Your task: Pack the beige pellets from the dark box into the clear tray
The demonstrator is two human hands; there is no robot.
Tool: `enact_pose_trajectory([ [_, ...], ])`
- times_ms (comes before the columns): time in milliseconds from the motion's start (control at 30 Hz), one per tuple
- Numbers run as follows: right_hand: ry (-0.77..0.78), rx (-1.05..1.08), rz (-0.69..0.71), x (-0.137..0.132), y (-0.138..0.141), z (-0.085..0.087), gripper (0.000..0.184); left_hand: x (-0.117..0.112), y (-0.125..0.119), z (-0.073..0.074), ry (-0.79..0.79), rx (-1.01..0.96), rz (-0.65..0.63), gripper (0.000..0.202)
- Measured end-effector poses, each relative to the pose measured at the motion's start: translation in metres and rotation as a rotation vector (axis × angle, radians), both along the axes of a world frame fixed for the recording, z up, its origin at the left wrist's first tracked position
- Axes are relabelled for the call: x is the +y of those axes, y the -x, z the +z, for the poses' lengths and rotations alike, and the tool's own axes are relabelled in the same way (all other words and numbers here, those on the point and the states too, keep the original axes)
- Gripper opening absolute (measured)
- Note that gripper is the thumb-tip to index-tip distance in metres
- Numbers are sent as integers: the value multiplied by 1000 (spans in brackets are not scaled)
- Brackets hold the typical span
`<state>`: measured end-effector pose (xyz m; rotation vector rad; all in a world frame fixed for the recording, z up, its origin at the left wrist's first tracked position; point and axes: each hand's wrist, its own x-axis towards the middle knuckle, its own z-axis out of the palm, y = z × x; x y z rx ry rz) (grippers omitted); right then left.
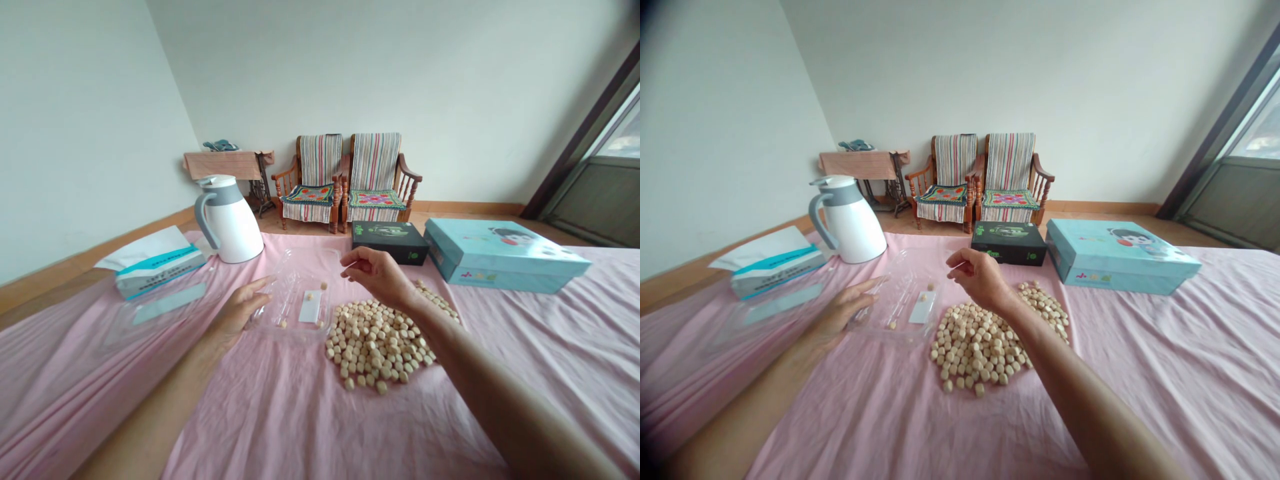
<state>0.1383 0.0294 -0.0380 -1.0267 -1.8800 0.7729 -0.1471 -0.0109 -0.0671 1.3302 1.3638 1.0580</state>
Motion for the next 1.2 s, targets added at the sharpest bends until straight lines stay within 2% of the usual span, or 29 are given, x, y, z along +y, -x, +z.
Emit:
enact_pose_trajectory([
  [100, 15, -358, -25, -4, -10, 5, 11, 0, -1, 0, 5, -3, 8, 71],
  [200, 18, -788, 63, -9, -17, 4, 14, -1, -1, 0, 24, -8, 19, 72],
  [300, 6, -972, 137, -11, -15, -4, 21, -1, -2, 1, 26, -7, 22, 71],
  [433, 0, -987, 145, -7, -13, -13, 21, -2, -3, 2, 12, -11, 14, 70],
  [533, -19, -866, 81, -4, -15, -12, 18, -3, -4, 4, 17, -22, 6, 69],
  [633, -51, -549, 8, -4, -10, -5, 15, -4, -6, 5, 26, -26, 8, 70],
  [733, -61, -170, 56, -6, 0, 1, 19, -3, -5, 5, 24, -21, 16, 70],
  [800, -75, -67, 34, -6, 4, 3, 21, -2, -4, 4, 19, -19, 11, 70],
  [867, -90, -132, -60, -6, 5, 2, 16, -1, -3, 3, 16, -22, 0, 70],
  [933, -81, -300, -104, -6, 3, 0, 12, -1, -3, 2, 15, -34, -12, 69],
  [1067, -38, -628, 17, -9, 3, -13, 12, -2, -4, 2, 10, -35, -16, 70],
  [1200, -52, -770, 79, -13, 12, -30, 20, -1, -3, 2, 14, -25, -7, 72],
])
